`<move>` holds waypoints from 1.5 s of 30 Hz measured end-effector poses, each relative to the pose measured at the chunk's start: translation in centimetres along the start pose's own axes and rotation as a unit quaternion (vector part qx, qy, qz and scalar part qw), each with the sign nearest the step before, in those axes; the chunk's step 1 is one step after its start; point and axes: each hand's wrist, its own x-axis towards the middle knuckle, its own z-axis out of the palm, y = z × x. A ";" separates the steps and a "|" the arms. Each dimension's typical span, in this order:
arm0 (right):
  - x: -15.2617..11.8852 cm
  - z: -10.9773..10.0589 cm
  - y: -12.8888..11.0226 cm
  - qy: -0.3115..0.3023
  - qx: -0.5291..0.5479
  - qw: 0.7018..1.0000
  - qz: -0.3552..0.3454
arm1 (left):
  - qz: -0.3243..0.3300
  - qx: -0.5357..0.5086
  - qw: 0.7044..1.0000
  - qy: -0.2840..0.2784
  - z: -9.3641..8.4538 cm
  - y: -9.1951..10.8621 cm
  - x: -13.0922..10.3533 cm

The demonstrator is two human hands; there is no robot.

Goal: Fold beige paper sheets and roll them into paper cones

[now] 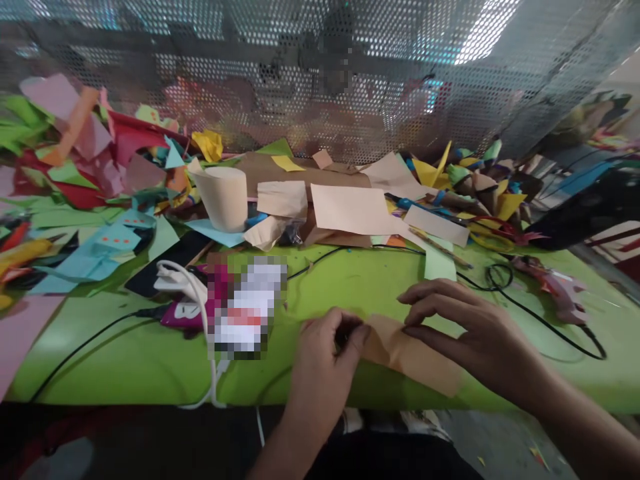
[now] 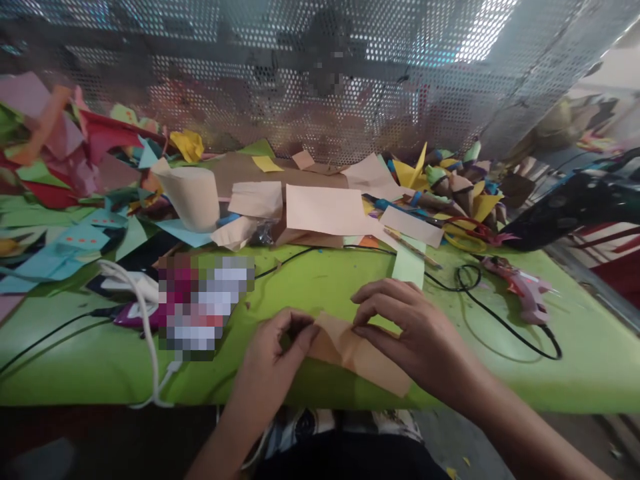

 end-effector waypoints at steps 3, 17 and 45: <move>-0.3 -0.2 0.0 0.006 0.007 1.000 -0.003 | 0.012 -0.018 1.000 -0.011 0.0 0.2 -0.2; -1.1 2.0 1.3 0.014 0.033 0.999 0.024 | 0.054 0.048 0.997 -0.033 0.2 0.9 -0.5; -7.1 1.2 2.5 0.066 -0.098 0.990 -0.073 | 0.028 0.041 0.996 0.069 0.8 0.3 -0.8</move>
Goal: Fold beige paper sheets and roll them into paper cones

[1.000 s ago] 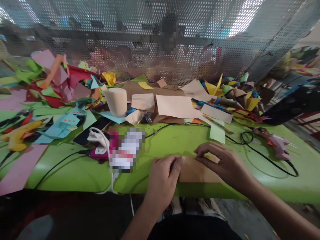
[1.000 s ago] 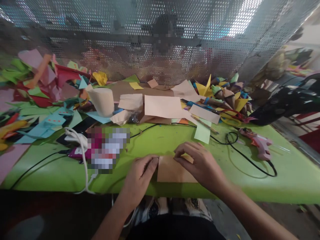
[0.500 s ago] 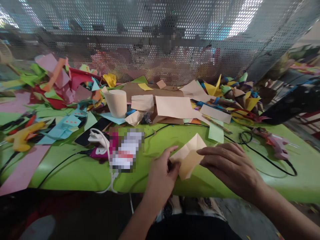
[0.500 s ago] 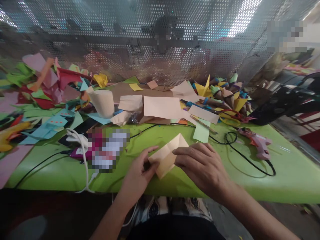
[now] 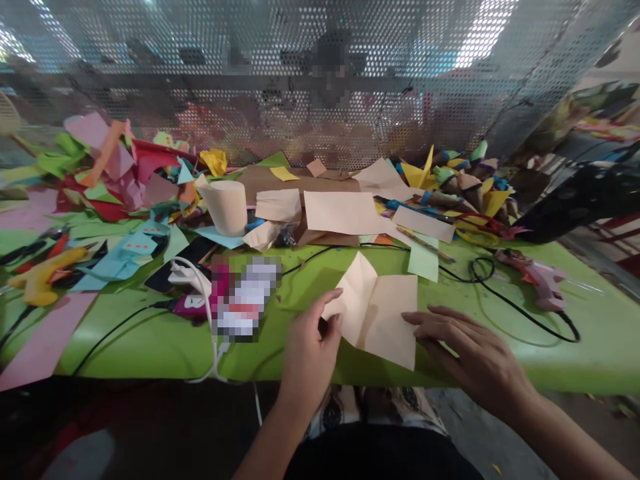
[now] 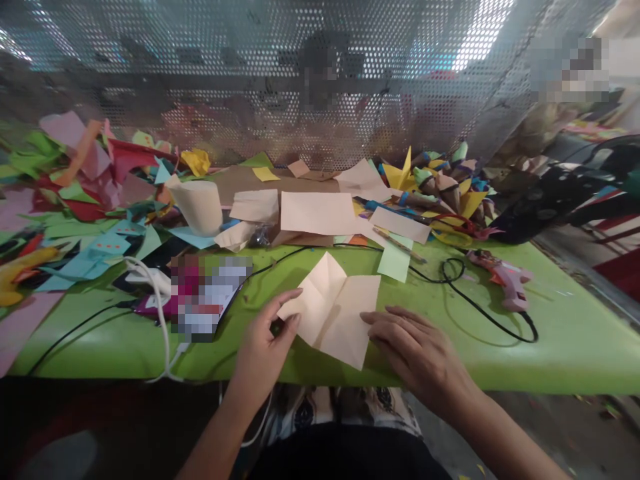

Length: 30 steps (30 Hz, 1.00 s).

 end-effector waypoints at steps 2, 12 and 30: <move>-0.1 0.3 0.3 -0.010 -0.002 1.000 0.006 | -0.007 0.022 1.000 -0.014 0.0 0.2 -0.4; -1.1 1.2 2.2 -0.041 0.048 0.998 0.027 | 0.052 0.154 0.982 -0.094 -2.2 0.9 -0.8; -1.2 0.4 5.4 -0.088 0.111 0.989 0.028 | 0.322 0.366 0.853 -0.183 -1.1 1.4 3.6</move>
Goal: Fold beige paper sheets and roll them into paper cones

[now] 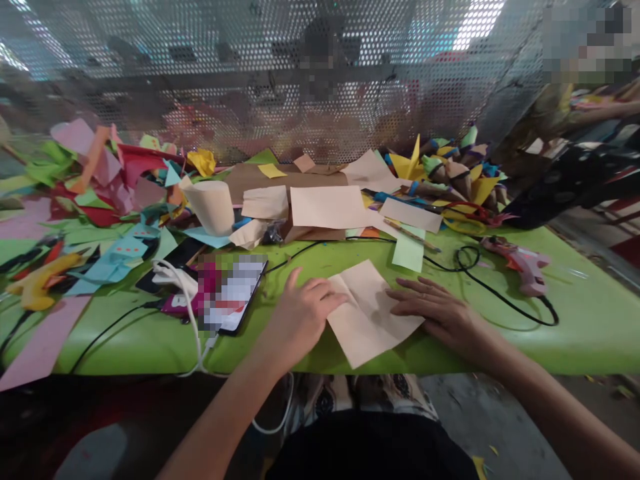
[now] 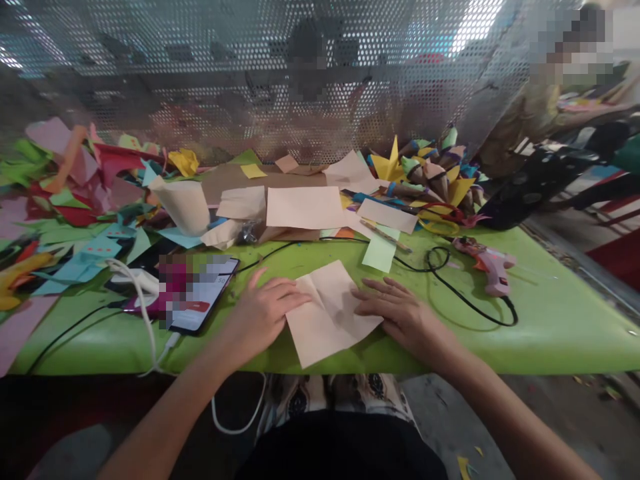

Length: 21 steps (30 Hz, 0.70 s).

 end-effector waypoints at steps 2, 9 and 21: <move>-0.4 -0.2 0.2 0.001 -0.026 1.000 0.005 | -0.007 0.006 1.000 -0.005 0.3 0.1 -0.2; -1.3 -0.8 -1.6 0.037 -0.073 0.996 0.026 | -0.003 -0.007 1.000 0.010 1.4 0.9 -0.3; -0.6 -0.2 -1.4 0.042 -0.009 0.995 0.093 | -0.139 -0.168 0.975 0.033 1.7 0.8 0.6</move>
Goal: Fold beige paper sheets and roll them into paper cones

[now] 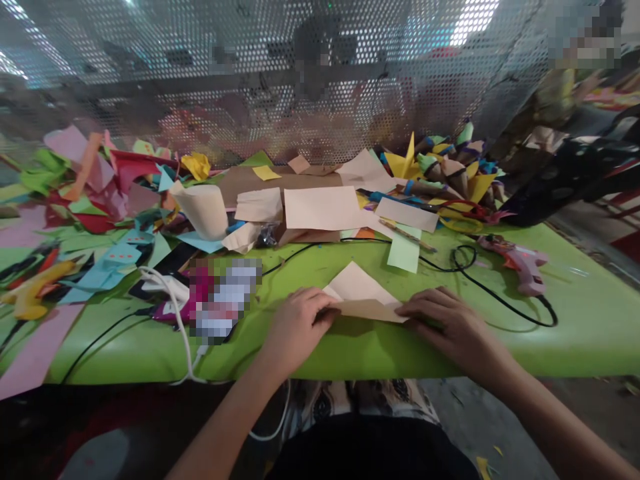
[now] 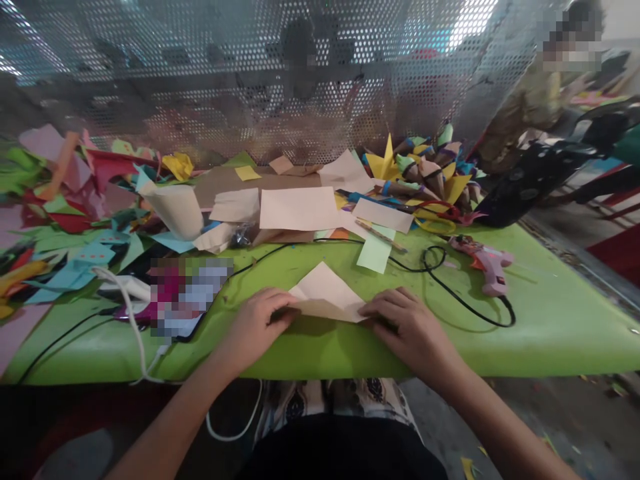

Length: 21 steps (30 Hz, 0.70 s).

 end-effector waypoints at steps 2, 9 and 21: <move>0.5 0.2 -0.1 -0.003 0.008 1.000 0.023 | -0.040 0.019 0.999 0.017 0.3 0.0 0.5; 1.4 1.5 0.2 0.022 -0.044 0.994 0.094 | -0.111 0.096 0.988 0.054 0.9 0.1 1.5; 1.5 1.5 0.0 -0.008 -0.059 0.995 0.083 | 0.097 0.235 0.967 0.006 1.6 0.8 0.5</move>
